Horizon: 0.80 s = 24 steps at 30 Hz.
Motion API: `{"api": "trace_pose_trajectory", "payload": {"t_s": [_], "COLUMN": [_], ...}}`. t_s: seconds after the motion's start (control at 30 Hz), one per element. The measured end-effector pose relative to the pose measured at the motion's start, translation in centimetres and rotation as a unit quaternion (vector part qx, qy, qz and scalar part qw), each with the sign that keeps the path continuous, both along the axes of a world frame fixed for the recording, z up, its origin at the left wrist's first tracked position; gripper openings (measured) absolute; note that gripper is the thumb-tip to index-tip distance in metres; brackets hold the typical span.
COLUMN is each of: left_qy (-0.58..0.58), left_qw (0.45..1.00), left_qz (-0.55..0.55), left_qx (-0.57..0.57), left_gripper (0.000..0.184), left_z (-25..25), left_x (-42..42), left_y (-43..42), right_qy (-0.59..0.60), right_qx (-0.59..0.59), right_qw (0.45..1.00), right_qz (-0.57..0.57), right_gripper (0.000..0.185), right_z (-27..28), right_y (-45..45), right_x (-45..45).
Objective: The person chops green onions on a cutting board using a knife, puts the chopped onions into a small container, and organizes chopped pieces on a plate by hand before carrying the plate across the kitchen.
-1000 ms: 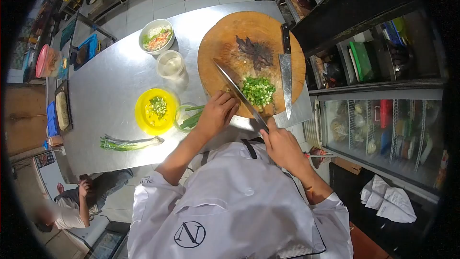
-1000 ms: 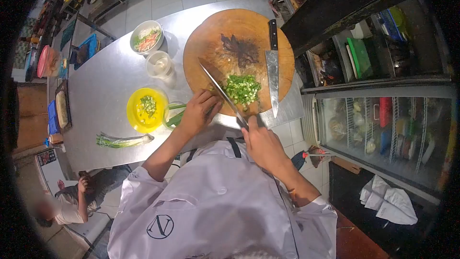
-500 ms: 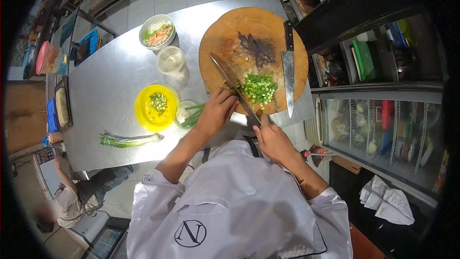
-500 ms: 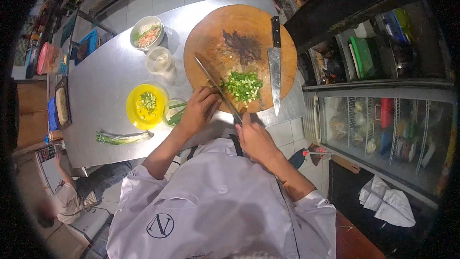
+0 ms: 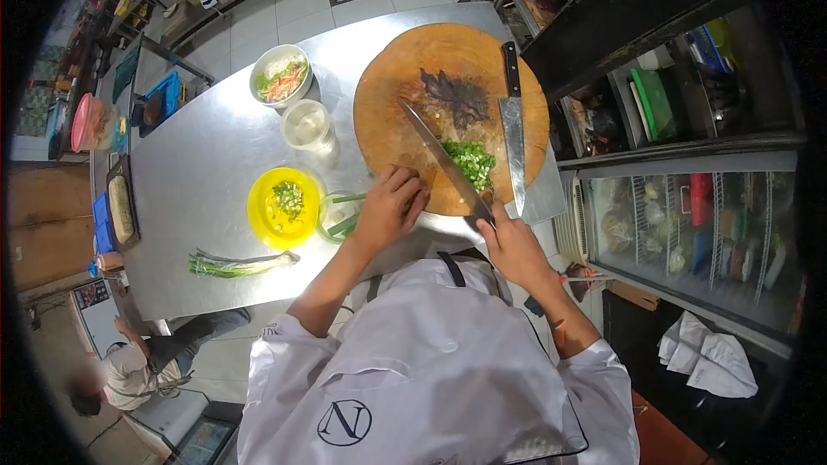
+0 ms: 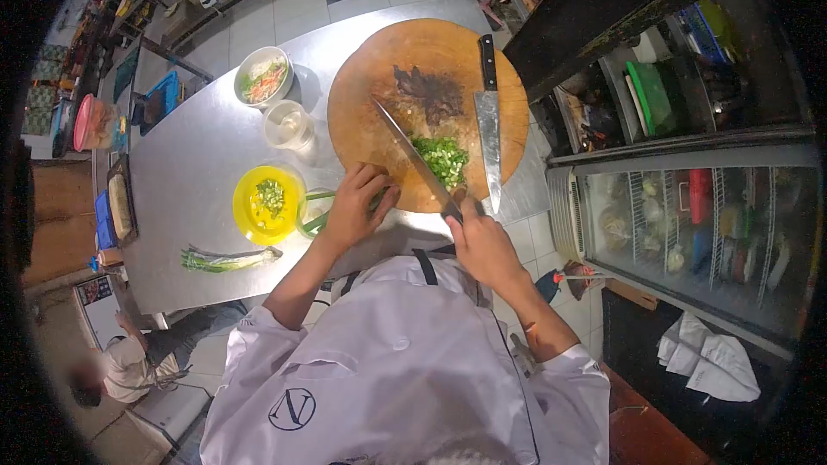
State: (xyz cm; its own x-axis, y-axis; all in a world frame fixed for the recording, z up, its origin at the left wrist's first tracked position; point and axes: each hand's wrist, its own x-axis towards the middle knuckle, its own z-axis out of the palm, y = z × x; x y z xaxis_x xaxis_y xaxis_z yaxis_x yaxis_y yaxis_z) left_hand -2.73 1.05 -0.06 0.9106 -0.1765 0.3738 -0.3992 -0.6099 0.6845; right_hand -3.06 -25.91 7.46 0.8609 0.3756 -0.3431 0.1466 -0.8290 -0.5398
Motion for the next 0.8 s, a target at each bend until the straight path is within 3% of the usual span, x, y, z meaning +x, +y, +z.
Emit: {"api": "trace_pose_trajectory", "payload": {"t_s": [0.2,0.3,0.37,0.8], "left_qy": [-0.001,0.031,-0.030,-0.031], "left_qw": [1.000,0.999,0.996,0.992], "left_qz": [-0.022,-0.006,0.049,0.109], "left_qx": [-0.007,-0.015,0.069,0.060], "left_gripper": [0.015,0.016,0.016,0.018], "left_z": [-0.3,0.2,0.9,-0.5], "left_x": [1.0,0.9,0.6,-1.2], "left_y": [-1.1,-1.4,-1.4,-2.0], "right_qy": [0.034,0.031,0.032,0.019], "right_qx": [0.001,0.002,0.010,0.083], "right_qw": [0.999,0.999,0.999,0.996], "right_qz": [-0.004,-0.009,-0.016,-0.017], "right_gripper": [0.042,0.043,0.042,0.040], "right_z": [-0.1,-0.3,-0.3,-0.4], "right_y": [-0.4,-0.4,-0.2,0.4], "right_x": [0.0,-0.1,-0.4,-2.5]}}
